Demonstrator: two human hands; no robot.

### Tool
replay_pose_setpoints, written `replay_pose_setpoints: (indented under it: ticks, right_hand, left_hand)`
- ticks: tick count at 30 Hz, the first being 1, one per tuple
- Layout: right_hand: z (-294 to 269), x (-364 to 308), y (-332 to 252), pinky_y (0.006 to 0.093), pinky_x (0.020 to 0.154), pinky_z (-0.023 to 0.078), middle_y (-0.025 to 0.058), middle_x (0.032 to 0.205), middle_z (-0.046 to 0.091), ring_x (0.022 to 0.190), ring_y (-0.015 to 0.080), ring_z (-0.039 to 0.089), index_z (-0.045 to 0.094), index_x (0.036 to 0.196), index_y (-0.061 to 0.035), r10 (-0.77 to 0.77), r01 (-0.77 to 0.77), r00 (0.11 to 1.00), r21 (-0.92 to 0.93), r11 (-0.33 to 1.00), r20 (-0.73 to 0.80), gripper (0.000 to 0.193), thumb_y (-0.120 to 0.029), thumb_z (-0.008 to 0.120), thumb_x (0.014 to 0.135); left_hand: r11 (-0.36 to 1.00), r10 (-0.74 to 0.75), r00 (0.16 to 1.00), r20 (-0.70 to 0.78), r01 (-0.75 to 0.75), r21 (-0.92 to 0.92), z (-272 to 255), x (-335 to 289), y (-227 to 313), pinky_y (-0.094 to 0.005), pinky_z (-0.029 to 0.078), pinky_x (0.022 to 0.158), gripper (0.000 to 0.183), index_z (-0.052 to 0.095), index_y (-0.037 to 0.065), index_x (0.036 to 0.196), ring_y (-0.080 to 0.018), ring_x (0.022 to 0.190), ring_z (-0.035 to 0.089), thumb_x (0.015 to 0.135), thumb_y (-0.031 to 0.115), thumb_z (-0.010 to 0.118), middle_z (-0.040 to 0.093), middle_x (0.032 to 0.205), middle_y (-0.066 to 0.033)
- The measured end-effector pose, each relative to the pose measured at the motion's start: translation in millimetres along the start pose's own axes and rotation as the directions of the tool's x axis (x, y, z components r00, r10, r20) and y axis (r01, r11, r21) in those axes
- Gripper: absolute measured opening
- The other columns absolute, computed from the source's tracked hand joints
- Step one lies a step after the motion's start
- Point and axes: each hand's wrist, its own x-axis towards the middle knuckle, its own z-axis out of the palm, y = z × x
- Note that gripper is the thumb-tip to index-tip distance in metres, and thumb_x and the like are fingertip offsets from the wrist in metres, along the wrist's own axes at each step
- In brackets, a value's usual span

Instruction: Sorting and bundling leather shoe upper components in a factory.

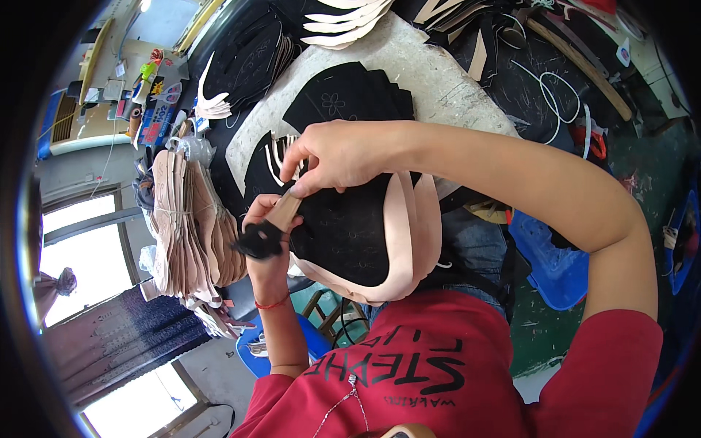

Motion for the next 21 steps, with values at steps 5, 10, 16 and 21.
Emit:
replay_pose_setpoints:
  ticks: [5,10,16,21]
  right_hand:
    - [10.9,10.1,29.8,0.0236,0.055,0.046,0.0081,0.083,0.065,0.06,0.0099,0.058,0.06,0.112,0.0018,-0.062,0.049,0.997,0.277,0.96,0.04,0.03,-0.015,0.06,0.087]
    - [8.1,3.6,22.9,0.0249,0.051,0.047,0.008,0.072,0.066,0.056,0.0111,0.06,0.062,0.107,-0.0006,-0.044,0.047,0.998,0.075,0.996,-0.048,0.026,0.0,0.053,0.082]
    - [7.1,-0.1,21.0,0.0191,0.053,0.046,0.003,0.078,0.064,0.065,0.0071,0.059,0.062,0.1,0.001,-0.021,0.024,0.999,0.115,0.993,-0.03,0.017,-0.008,0.059,0.086]
    - [11.0,-0.6,13.2,0.0214,0.057,0.047,0.0028,0.074,0.063,0.066,0.007,0.059,0.062,0.101,-0.0002,-0.182,0.202,0.911,0.017,0.979,-0.371,0.018,-0.012,0.058,0.089]
  left_hand:
    - [0.997,-0.065,0.998,0.003,0.065,0.043,4.7,1.8,0.6,-0.0238,0.054,0.073,0.014,0.056,-0.001,0.093,-0.0095,0.078,0.06,0.09,0.012,0.061,0.059,0.086,-0.0046]
    - [0.999,-0.046,0.999,-0.014,0.047,0.02,6.7,-4.3,2.6,-0.0266,0.055,0.076,0.014,0.055,-0.002,0.091,-0.0123,0.08,0.062,0.09,0.01,0.061,0.061,0.089,-0.007]
    - [0.988,-0.058,0.997,-0.059,0.049,-0.147,11.5,-12.2,7.5,-0.0299,0.055,0.08,0.013,0.053,-0.004,0.096,-0.0155,0.084,0.062,0.091,0.007,0.058,0.06,0.102,-0.0117]
    - [0.984,0.04,0.994,-0.101,-0.022,0.175,9.8,-8.7,16.7,-0.026,0.054,0.068,0.014,0.059,-0.004,0.1,-0.0112,0.076,0.06,0.089,0.006,0.061,0.062,0.093,-0.0075]
